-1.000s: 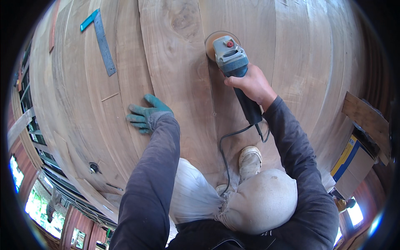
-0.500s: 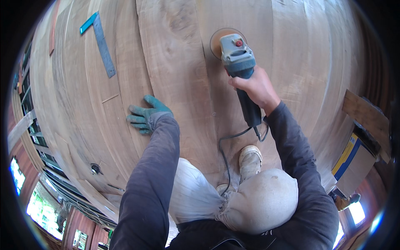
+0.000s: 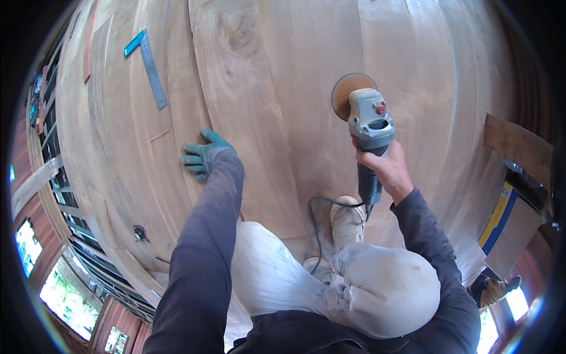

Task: The person uses an orbital sander to smooth a wooden floor, then switches to a handheld router to cut grooves along the floorboards. The person kneels on the floor while operating both tools.

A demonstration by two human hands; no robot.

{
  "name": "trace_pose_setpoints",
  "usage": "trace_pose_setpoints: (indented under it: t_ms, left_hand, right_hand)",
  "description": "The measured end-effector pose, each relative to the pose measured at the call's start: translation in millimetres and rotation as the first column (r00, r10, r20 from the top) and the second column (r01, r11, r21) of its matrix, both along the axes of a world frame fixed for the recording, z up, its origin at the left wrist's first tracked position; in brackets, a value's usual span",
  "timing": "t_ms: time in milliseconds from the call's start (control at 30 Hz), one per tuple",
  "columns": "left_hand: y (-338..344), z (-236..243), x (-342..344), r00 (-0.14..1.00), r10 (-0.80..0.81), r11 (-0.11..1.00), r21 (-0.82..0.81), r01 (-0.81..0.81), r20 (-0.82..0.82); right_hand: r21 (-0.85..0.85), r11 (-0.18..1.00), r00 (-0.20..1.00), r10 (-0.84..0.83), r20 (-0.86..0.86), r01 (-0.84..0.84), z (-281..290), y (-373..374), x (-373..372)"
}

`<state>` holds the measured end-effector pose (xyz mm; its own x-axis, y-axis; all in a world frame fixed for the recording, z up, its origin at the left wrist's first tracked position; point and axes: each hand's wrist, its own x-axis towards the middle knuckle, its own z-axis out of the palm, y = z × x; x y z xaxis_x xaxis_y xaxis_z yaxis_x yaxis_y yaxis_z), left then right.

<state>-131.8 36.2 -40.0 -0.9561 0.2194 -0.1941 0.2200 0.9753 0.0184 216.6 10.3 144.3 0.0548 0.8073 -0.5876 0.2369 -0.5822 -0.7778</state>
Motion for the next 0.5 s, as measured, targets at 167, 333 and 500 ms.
trace_pose_setpoints:
  t_ms: [167, 333, 500]
  left_hand:
    - [-2.1, 4.6, -2.3, 0.997, 0.008, 0.999, 0.036, -0.011, 0.073]
    - [-20.3, -3.0, -18.8, 0.981, -0.097, 0.989, 0.13, 0.076, 0.167]
    - [-65.2, 5.9, -45.6, 0.741, -0.465, 0.806, 0.578, 0.128, 0.484]
  right_hand:
    - [0.162, 0.983, 0.991, -0.106, 0.083, 0.091, 2.5, -28.5, 23.6]
    - [0.081, 0.994, 0.996, -0.08, 0.042, 0.076, 0.5, -59.3, 47.8]
    - [-0.003, 0.982, 0.931, -0.181, -0.317, 0.19, -13.3, -92.0, 54.2]
